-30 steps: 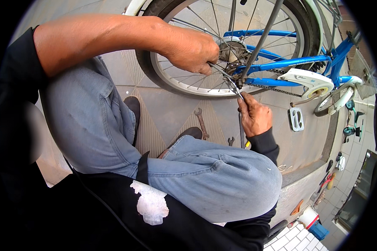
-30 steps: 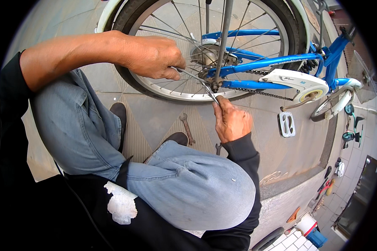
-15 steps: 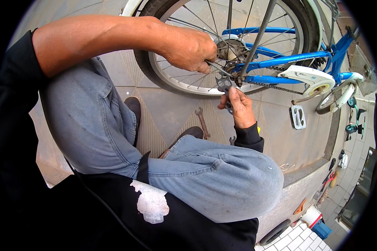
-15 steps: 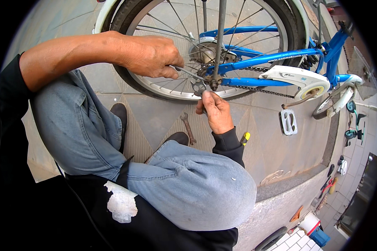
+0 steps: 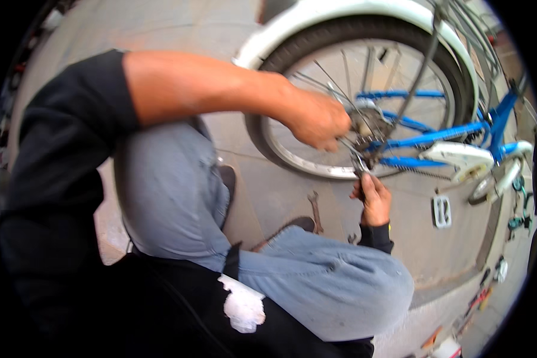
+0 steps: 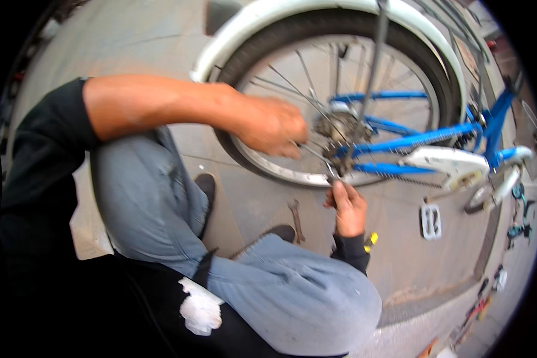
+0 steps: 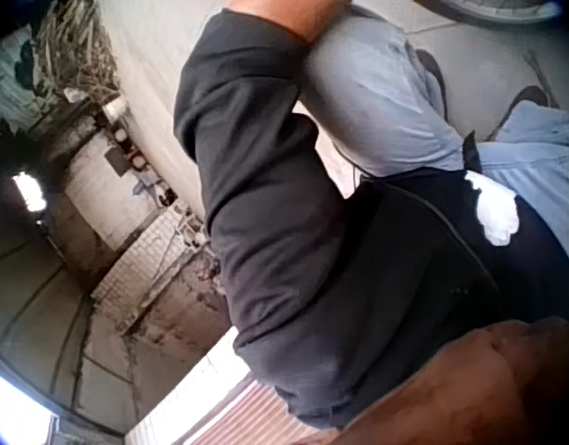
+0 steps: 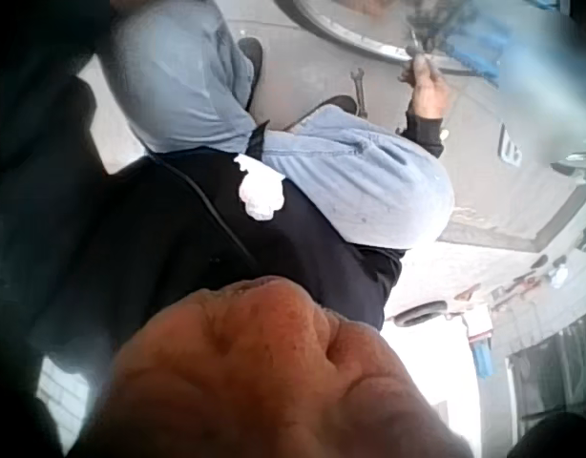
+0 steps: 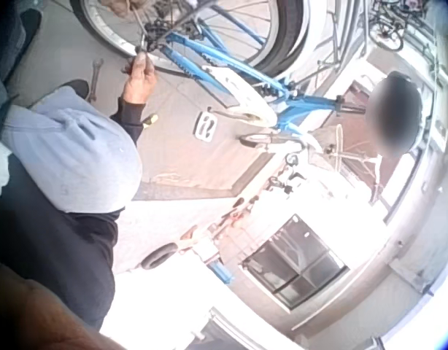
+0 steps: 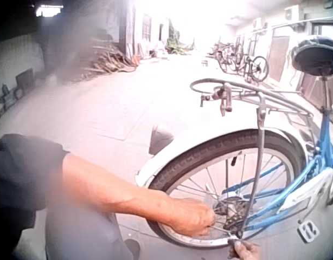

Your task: The person sits on the floor and uses a wrench to tighten the rear axle nuts of a blue bicycle. They then switch to a screwdriver to adjust the chain guard attached to the frame.

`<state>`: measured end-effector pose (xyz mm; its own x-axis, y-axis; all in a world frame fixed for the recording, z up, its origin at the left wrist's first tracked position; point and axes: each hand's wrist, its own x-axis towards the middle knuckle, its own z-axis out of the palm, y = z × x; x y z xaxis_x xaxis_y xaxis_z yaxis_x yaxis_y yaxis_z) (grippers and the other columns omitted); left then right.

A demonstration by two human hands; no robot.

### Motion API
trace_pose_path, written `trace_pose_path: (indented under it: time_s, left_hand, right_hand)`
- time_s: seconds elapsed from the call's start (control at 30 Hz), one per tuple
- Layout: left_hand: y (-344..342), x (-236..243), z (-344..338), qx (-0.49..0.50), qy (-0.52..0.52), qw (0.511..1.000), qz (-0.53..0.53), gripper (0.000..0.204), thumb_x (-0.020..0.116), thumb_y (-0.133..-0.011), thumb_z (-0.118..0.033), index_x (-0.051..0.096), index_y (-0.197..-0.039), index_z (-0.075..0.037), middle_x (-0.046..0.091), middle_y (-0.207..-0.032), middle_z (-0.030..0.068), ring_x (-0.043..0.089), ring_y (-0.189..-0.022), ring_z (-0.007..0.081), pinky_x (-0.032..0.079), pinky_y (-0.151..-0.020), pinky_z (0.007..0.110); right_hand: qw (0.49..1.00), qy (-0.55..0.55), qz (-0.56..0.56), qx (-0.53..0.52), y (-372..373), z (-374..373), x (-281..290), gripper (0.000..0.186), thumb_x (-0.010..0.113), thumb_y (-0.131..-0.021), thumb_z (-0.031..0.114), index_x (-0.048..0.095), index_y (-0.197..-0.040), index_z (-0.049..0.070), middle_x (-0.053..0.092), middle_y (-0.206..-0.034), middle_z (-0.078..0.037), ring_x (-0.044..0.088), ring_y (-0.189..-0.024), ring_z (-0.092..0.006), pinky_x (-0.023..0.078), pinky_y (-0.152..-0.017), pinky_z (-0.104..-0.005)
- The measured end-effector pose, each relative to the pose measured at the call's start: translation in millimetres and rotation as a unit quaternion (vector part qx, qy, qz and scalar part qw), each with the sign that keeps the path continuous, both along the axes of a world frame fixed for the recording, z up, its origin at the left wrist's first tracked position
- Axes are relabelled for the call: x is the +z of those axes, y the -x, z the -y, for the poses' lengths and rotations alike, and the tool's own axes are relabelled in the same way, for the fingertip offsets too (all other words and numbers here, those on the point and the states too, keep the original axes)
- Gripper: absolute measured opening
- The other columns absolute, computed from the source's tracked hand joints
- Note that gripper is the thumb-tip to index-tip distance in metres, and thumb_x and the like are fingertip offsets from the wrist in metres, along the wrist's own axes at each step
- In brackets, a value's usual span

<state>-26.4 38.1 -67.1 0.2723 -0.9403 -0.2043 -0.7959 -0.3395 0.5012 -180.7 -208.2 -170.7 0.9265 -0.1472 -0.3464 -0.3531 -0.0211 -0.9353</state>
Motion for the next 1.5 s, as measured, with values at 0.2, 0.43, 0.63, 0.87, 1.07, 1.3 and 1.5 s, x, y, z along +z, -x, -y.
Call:
trace_pose_path:
  time_s: [0.2,0.43,0.63,0.87,1.07,1.3,1.5]
  left_hand:
    - [3.9,6.2,-3.0,0.026,-0.040,0.999,0.016,0.035,0.061,-0.084,-0.029,0.069,-0.082,0.005,0.068,-0.080,0.0228,0.066,-0.082,0.0379,0.052,-0.074,0.045]
    - [1.5,-6.1,3.4,0.021,-0.027,0.999,0.022,0.036,0.060,-0.085,-0.030,0.069,-0.081,0.005,0.067,-0.067,0.0177,0.067,-0.073,0.0348,0.053,-0.069,0.043]
    - [0.9,0.9,-1.5,0.022,-0.017,1.000,0.007,0.033,0.062,-0.082,-0.028,0.068,-0.083,0.005,0.066,-0.084,0.0247,0.065,-0.085,0.0396,0.052,-0.075,0.046]
    - [3.5,9.3,1.5,0.033,-0.042,0.999,-0.010,0.030,0.060,-0.088,-0.024,0.064,-0.091,0.006,0.064,-0.081,0.0268,0.062,-0.084,0.0423,0.049,-0.080,0.048]
    - [7.3,15.6,5.8,0.020,-0.033,0.999,0.023,0.031,0.061,-0.089,-0.023,0.064,-0.093,0.008,0.064,-0.072,0.0238,0.066,-0.074,0.0364,0.053,-0.071,0.044]
    - [10.3,16.0,6.0,0.042,-0.051,0.998,0.018,0.032,0.063,-0.090,-0.024,0.065,-0.096,0.007,0.065,-0.070,0.0205,0.068,-0.069,0.0313,0.055,-0.067,0.041]
    - [9.7,14.5,5.7,0.038,-0.043,0.998,0.019,0.032,0.062,-0.091,-0.023,0.065,-0.096,0.008,0.065,-0.068,0.0203,0.067,-0.067,0.0312,0.055,-0.065,0.040]
  right_hand:
    - [0.996,-0.059,0.059,-0.031,3.7,-17.8,-11.4,0.033,0.059,-0.096,0.028,0.065,-0.096,-0.005,0.055,-0.071,-0.004,0.050,-0.064,-0.0118,0.044,-0.059,-0.0272]
    - [0.992,-0.070,-0.107,-0.017,0.7,-12.0,33.5,0.036,0.058,-0.095,0.031,0.063,-0.101,-0.003,0.057,-0.071,-0.001,0.055,-0.055,-0.0100,0.050,-0.049,-0.0253]
    - [0.970,-0.131,-0.203,0.029,-7.8,-0.6,63.2,0.046,0.059,-0.093,0.036,0.061,-0.110,-0.007,0.057,-0.081,-0.004,0.058,-0.066,-0.0138,0.053,-0.056,-0.0271]
    - [0.995,-0.015,-0.090,0.037,-4.5,1.6,35.8,0.033,0.061,-0.093,0.029,0.065,-0.101,-0.004,0.061,-0.077,-0.005,0.052,-0.058,-0.0094,0.045,-0.050,-0.0252]
    - [0.994,-0.105,0.029,-0.015,3.2,-8.1,-23.1,0.033,0.061,-0.095,0.028,0.065,-0.107,-0.003,0.061,-0.081,-0.004,0.057,-0.066,-0.0114,0.048,-0.059,-0.0261]
    - [0.987,-0.144,-0.064,-0.020,5.1,-11.1,10.6,0.033,0.059,-0.095,0.029,0.065,-0.102,-0.003,0.058,-0.077,-0.002,0.054,-0.064,-0.0098,0.047,-0.055,-0.0245]
    - [0.978,-0.109,-0.175,0.015,-6.9,-4.4,60.4,0.036,0.060,-0.094,0.034,0.065,-0.100,-0.002,0.056,-0.077,-0.001,0.052,-0.061,-0.0090,0.047,-0.053,-0.0236]
